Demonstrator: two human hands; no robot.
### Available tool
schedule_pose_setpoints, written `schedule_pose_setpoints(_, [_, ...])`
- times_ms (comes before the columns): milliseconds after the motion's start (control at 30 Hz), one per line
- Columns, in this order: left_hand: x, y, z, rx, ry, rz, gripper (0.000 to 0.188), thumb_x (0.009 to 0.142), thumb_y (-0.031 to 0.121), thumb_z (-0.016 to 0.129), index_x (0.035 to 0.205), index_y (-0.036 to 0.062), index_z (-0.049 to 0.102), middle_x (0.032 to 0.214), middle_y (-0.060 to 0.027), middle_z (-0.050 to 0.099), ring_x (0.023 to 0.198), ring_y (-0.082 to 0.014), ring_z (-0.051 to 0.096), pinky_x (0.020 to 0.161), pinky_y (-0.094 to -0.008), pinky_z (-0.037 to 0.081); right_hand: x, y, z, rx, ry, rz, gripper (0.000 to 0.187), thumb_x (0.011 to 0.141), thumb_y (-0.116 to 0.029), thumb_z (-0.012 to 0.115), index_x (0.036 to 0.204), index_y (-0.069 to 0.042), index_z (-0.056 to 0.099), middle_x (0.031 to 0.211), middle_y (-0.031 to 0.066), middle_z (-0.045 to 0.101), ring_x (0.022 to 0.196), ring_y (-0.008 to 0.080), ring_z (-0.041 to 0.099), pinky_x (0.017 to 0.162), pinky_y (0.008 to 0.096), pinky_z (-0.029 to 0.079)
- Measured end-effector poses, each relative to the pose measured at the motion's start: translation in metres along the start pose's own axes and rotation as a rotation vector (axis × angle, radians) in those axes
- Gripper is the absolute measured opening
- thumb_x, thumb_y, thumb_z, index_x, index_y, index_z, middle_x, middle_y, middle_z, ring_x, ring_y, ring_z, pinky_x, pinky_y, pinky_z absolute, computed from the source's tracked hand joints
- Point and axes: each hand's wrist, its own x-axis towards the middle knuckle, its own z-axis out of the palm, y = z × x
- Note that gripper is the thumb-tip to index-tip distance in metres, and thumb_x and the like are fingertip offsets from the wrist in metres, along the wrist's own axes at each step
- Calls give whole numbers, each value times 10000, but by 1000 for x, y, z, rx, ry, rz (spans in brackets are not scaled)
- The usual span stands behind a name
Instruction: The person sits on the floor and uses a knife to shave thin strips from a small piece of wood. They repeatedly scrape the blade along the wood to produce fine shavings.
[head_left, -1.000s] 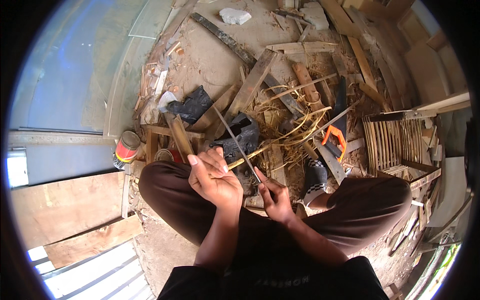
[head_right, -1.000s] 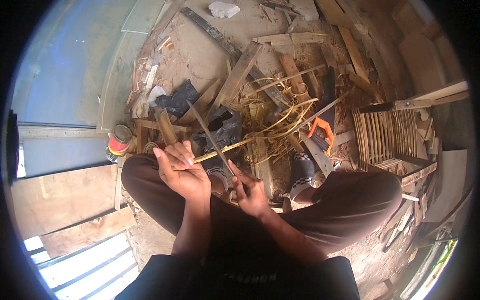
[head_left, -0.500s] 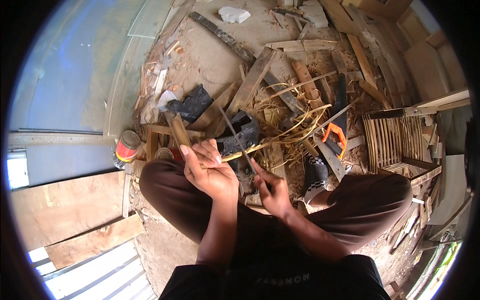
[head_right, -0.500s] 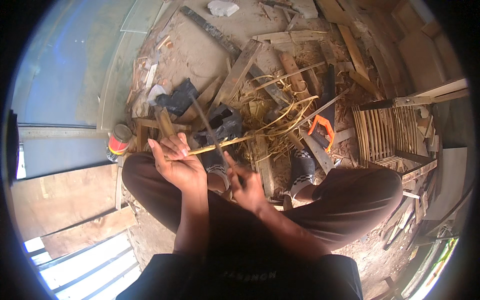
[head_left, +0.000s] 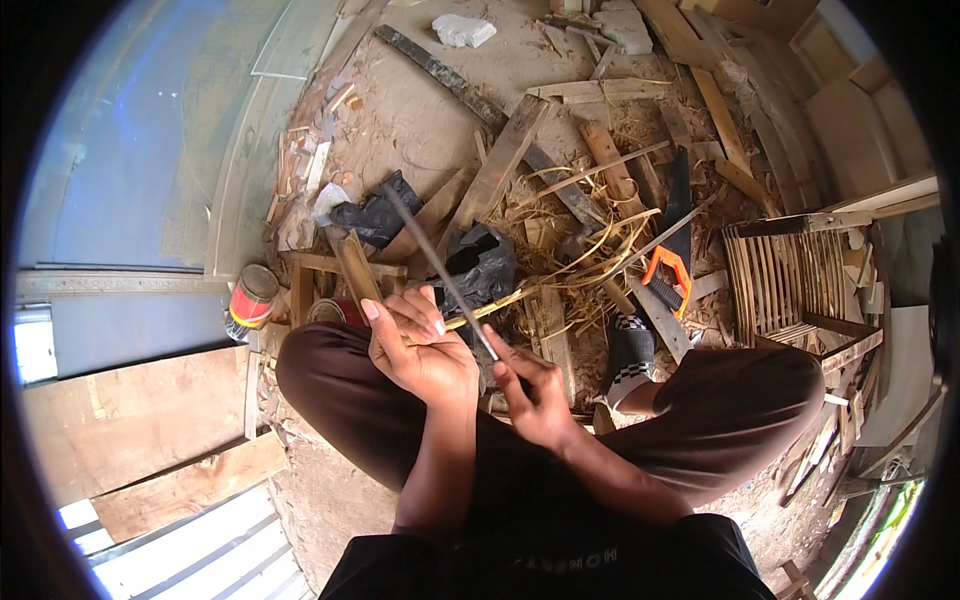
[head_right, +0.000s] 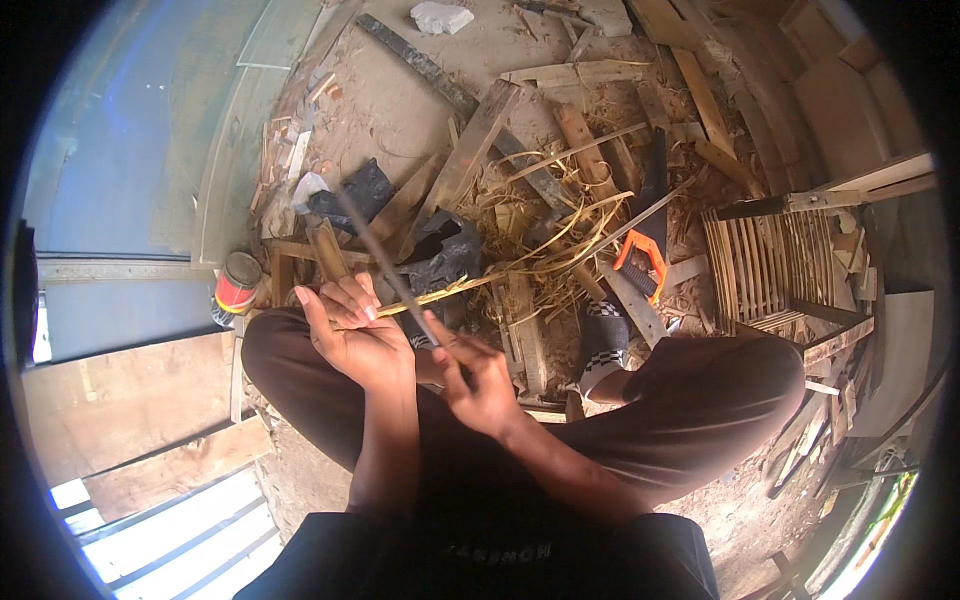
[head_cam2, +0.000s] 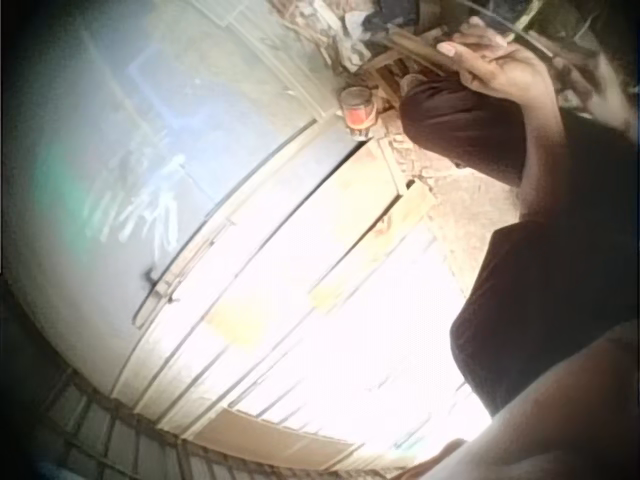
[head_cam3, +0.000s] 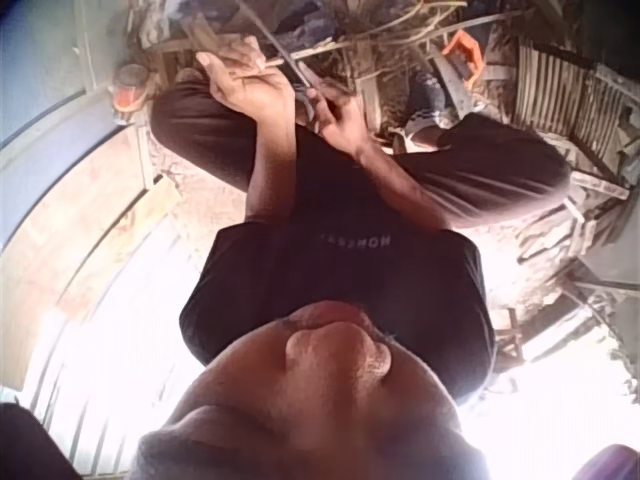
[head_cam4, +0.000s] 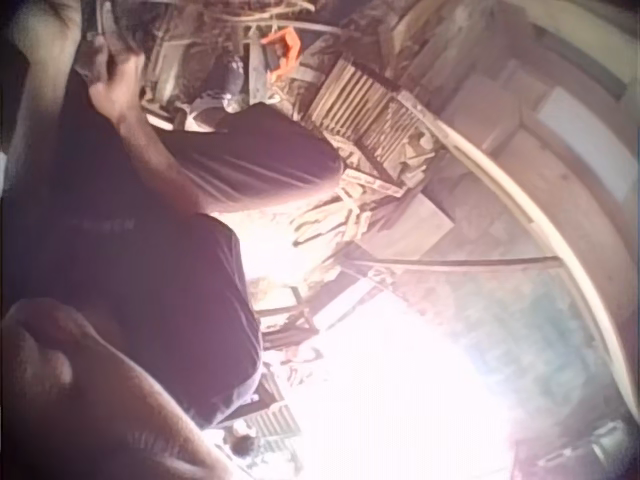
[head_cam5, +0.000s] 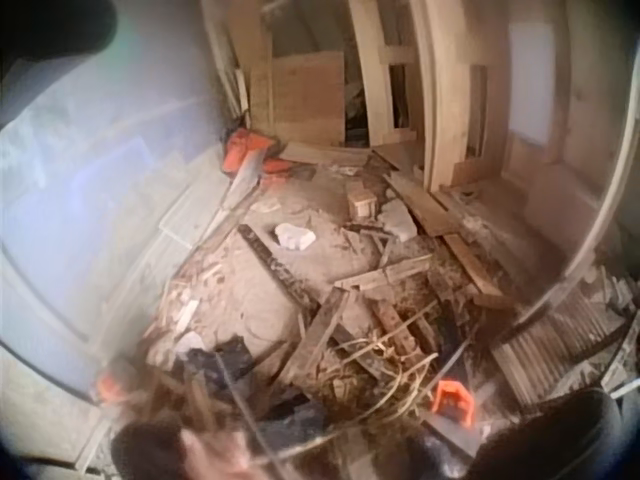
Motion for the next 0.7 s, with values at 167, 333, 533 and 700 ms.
schedule_pose_setpoints(167, [-4, 2, 5, 47, -6, 7, 554, 1084, 248, 457, 557, 118, 343, 546, -23, 373, 533, -118, 370, 741, -297, 450, 0, 35, -2, -93, 48, -149, 400, 986, -90, 541, 1382, -43, 573, 1089, 251, 695, 877, 362, 702, 920, 416, 523])
schedule_pose_setpoints(333, [5, 1, -1, 27, 1, 12, 555, 1085, 252, 452, 556, 114, 355, 542, -23, 380, 527, -112, 378, 773, -299, 476, -3, 53, -5, -101, 62, 113, 409, 995, -132, 543, 1401, -101, 574, 870, 193, 683, 765, 306, 680, 747, 379, 538])
schedule_pose_setpoints(533, [-1, 0, 0, 9, 34, -11, 559, 1085, 261, 452, 556, 119, 341, 558, -28, 385, 536, -128, 404, 808, -328, 515, 6, -15, -2, 54, 6, -56, 406, 979, -106, 564, 1384, -111, 597, 938, 209, 689, 765, 316, 674, 756, 388, 538])
schedule_pose_setpoints(700, [1, 2, 1, 41, 1, 2, 553, 1085, 258, 451, 559, 122, 348, 550, -31, 387, 532, -123, 399, 780, -322, 506, 8, 75, -7, -42, 104, 25, 391, 992, -132, 563, 1379, -91, 595, 945, 214, 695, 785, 317, 680, 761, 389, 537])
